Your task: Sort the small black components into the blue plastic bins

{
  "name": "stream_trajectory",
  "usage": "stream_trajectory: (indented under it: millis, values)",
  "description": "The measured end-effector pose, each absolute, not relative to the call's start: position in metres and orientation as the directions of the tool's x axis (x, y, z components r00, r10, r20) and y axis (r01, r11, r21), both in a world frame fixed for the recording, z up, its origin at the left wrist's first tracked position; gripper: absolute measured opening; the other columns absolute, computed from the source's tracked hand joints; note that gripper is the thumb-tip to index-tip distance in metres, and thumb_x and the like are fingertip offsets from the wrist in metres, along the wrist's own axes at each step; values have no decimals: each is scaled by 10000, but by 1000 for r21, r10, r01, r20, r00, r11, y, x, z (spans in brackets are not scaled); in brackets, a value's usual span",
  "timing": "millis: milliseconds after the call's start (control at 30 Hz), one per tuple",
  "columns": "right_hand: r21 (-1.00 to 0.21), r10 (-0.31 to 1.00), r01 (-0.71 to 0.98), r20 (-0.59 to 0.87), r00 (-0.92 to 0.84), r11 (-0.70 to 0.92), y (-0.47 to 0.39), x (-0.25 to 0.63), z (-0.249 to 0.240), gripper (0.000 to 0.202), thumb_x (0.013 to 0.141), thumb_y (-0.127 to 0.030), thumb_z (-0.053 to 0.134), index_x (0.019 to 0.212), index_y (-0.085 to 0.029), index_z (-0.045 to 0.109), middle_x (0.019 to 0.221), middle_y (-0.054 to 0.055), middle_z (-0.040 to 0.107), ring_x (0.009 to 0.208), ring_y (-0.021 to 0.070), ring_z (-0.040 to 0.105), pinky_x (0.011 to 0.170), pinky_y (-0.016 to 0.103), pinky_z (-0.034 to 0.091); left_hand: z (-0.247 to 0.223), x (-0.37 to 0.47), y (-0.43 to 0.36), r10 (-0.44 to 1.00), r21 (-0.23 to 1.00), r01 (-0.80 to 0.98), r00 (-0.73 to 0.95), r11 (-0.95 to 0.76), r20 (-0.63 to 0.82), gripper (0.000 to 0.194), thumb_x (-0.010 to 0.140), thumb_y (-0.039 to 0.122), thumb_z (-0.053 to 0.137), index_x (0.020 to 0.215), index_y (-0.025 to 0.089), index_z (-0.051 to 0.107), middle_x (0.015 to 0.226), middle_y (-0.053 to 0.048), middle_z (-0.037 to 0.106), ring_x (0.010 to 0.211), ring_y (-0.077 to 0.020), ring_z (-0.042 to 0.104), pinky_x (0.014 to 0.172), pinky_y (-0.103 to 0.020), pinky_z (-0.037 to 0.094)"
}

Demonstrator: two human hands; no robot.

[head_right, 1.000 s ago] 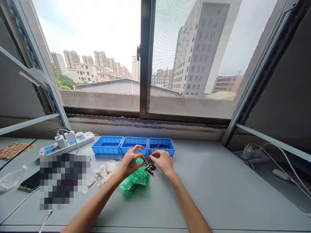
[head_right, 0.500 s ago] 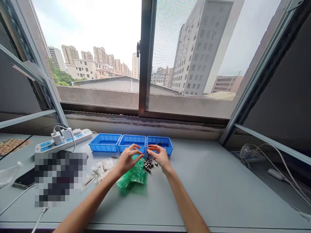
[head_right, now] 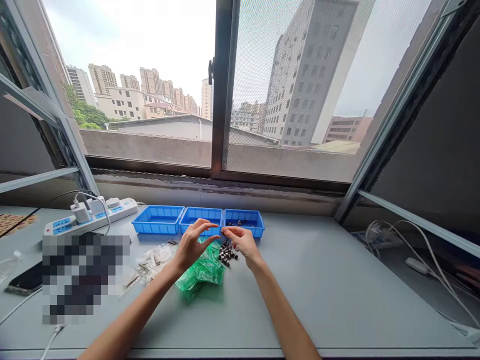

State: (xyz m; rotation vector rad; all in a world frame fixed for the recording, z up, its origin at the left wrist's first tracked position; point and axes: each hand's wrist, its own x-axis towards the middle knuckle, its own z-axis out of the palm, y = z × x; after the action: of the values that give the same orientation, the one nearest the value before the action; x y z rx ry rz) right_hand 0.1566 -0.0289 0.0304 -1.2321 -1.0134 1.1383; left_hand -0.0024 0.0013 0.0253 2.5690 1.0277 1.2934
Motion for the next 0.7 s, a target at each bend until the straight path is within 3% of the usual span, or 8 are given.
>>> stream_trajectory:
  millis: [200,400,533,700]
  values:
    - [-982,995,-178,-76,67,-63,-30,155,27,507,446,-510,784,810,-174,676,649,-20,614,420,23,305,398,204,162,21,-2,6,553,376,445,387,-813,738,139,848,318,549,897,225,640,898,-22,592,797,-150,598,726,-293,476]
    - [-968,996,-236,-90,0,-88,-32,155,29,551,448,-424,817,915,-190,643,676,-22,631,420,20,299,393,193,157,21,-1,6,590,458,384,394,-802,704,156,866,289,512,895,215,646,963,-40,567,783,-143,605,721,-294,500]
    - [-967,995,-240,-95,16,-88,-33,154,30,562,432,-393,827,923,-195,640,689,-23,632,418,15,296,388,186,155,23,0,4,608,492,364,385,-791,694,152,853,302,528,858,204,645,1010,-52,544,825,-150,603,757,-304,504]
    - [-985,997,-170,-5,79,8,-29,156,27,484,479,-472,780,854,-181,685,666,-19,616,395,8,271,374,191,172,22,2,3,629,499,388,404,-775,664,134,817,278,577,922,200,608,983,-36,558,768,-130,602,713,-281,513]
